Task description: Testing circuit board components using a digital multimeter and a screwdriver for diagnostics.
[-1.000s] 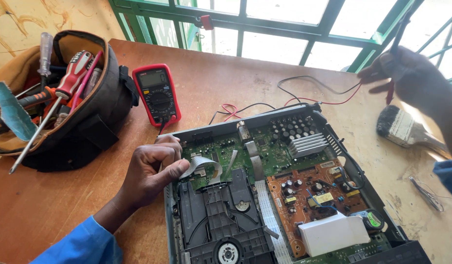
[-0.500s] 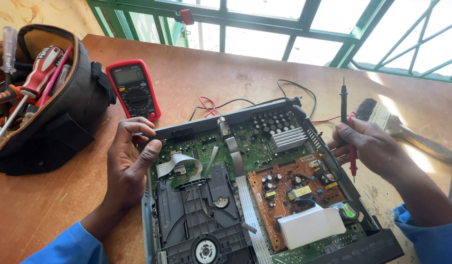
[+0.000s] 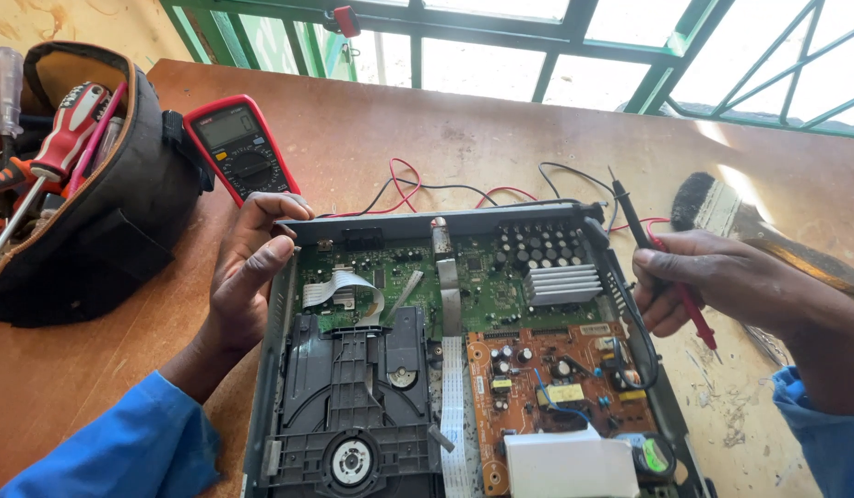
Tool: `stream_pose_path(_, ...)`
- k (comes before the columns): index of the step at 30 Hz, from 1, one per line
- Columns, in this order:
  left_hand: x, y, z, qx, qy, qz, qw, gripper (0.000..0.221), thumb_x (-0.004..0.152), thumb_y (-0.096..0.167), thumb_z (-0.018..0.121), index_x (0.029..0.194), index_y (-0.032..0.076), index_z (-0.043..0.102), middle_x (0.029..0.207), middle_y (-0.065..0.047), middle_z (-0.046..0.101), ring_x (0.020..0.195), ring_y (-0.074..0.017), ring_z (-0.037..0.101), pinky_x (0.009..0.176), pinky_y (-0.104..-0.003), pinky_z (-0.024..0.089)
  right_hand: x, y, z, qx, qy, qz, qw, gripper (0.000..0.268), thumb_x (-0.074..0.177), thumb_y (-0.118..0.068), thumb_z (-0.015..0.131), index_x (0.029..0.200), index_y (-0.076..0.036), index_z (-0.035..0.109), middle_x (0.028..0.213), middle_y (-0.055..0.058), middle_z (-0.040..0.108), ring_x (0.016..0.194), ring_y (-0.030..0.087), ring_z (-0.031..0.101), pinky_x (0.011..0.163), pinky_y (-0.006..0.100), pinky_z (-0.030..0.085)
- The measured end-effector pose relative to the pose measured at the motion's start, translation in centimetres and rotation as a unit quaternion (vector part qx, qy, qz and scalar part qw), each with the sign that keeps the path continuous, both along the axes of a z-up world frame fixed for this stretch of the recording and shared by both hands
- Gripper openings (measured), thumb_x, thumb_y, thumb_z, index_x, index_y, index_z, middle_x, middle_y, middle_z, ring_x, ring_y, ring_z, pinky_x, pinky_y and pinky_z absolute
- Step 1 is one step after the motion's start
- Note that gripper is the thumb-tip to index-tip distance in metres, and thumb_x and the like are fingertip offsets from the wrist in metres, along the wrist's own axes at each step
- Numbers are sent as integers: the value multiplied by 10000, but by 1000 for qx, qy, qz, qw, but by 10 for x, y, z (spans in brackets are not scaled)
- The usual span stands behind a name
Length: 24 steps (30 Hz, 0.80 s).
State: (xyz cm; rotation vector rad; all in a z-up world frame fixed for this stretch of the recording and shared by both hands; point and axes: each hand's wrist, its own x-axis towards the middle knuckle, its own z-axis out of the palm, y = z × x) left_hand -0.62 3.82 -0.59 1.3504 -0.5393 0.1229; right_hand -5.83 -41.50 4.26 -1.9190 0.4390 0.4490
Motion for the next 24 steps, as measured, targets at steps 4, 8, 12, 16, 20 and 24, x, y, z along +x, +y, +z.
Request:
stream_pose_path(4, 8, -6, 2, -60, 30, -66, 996, 345, 903, 304, 633, 1138, 60, 564, 1133, -67, 540, 957, -156, 573, 852, -288, 474, -3, -7, 3, 40, 67, 50, 996, 427, 1041, -177, 543, 890, 207, 648, 791, 395, 702, 666, 504, 703, 636, 573, 612)
stream_pose_path(8, 11, -9, 3, -44, 23, -64, 997, 335, 893, 313, 631, 1112, 64, 581, 1124, -64, 544, 942, -143, 553, 846, -275, 458, -3, -9, 5, 45, 72, 81, 993, 424, 1026, -206, 543, 903, 179, 668, 788, 385, 731, 666, 489, 726, 653, 571, 644)
stream_pose_path(12, 20, -11, 3, -22, 14, -47, 999, 341, 873, 330, 615, 1088, 67, 578, 1133, -78, 546, 934, -131, 525, 851, -255, 425, -6, 2, 10, 37, 76, 52, 995, 395, 1034, -161, 535, 955, 198, 680, 837, 412, 753, 705, 535, 753, 683, 597, 655)
stream_pose_path(16, 28, -14, 3, -16, 7, -60, 998, 335, 861, 328, 631, 1068, 68, 586, 1164, -69, 542, 879, -131, 545, 819, -269, 445, -10, 6, 12, 15, 71, 50, 996, 388, 1062, -189, 503, 950, 155, 644, 834, 413, 761, 702, 495, 738, 681, 553, 646)
stream_pose_path(20, 30, -11, 2, 47, -21, -38, 998, 325, 868, 345, 625, 1069, 92, 601, 1179, -61, 575, 920, -125, 548, 832, -258, 464, -13, 7, 12, -33, 71, 68, 995, 397, 1064, -256, 489, 926, 100, 595, 827, 372, 776, 703, 465, 784, 655, 514, 659)
stream_pose_path(24, 28, -12, 3, 80, -25, -14, 996, 321, 860, 376, 654, 1040, 116, 600, 1133, -46, 587, 954, -125, 556, 838, -255, 469, -22, 12, 20, -110, 46, 76, 990, 412, 1108, -243, 450, 868, 66, 578, 772, 316, 863, 629, 379, 789, 465, 420, 502)
